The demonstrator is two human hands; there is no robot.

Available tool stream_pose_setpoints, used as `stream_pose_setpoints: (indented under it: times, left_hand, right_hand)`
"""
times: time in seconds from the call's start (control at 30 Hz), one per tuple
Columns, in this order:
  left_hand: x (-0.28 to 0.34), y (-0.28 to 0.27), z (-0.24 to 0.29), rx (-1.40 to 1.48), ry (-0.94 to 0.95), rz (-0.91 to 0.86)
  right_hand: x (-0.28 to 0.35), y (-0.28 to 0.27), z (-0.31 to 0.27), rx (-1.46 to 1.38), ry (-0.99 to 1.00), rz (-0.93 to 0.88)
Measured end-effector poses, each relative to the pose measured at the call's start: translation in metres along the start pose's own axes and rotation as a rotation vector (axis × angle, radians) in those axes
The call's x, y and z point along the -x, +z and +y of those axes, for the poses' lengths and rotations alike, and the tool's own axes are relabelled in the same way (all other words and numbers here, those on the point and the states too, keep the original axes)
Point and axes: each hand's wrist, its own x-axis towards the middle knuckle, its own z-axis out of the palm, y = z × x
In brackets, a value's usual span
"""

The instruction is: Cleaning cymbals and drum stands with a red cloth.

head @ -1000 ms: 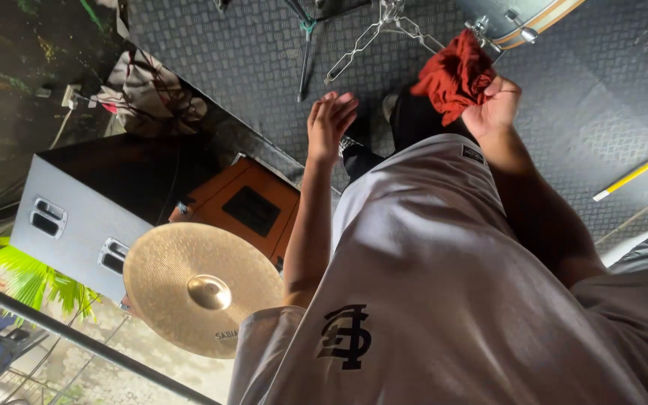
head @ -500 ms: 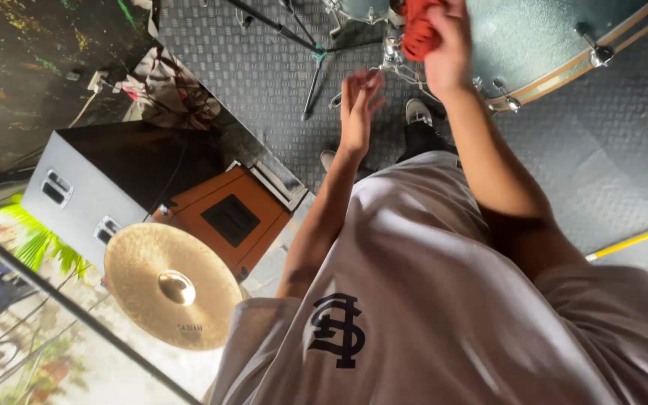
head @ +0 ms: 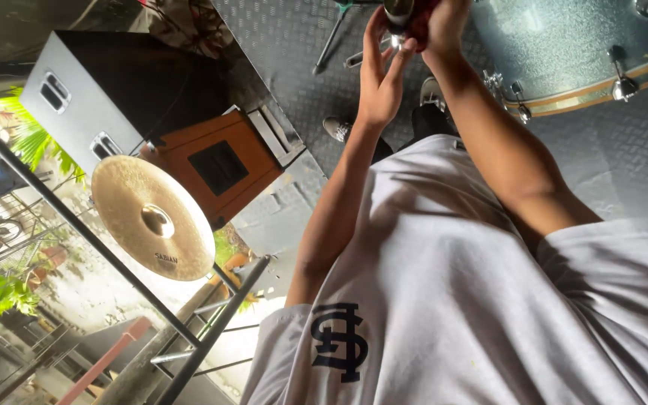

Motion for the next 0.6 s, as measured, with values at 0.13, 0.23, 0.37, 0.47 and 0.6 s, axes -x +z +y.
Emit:
stream_pose_setpoints:
  times: [0.13, 0.23, 0.37, 0.47, 0.6]
  left_hand:
    - [-0.006, 0.005, -0.001, 0.055, 0.023, 0.03]
    - [-0.004, 0.01, 0.007, -0.13, -0.082, 0.041]
    - [-0.02, 0.011, 0.011, -0.213, 0.033, 0.044]
    - [-0.026, 0.004, 0.014, -0.3, 0.031, 0.004]
    - [-0.038, 0.006, 0.002, -0.201, 0.101, -0.05]
  right_hand:
    - [0.03, 0.044, -0.088, -0.305, 0.217, 0.121]
    - [0.048, 0.048, -0.118, -0.281, 0.308, -0.058]
    - [0.045, 0.041, -0.127, -0.459, 0.327, 0.157]
    - [0.064, 0.032, -0.103, -0.288, 0.334, 0.136]
    - [0.083, 0.045, -0.07, -0.05, 0.438, 0.099]
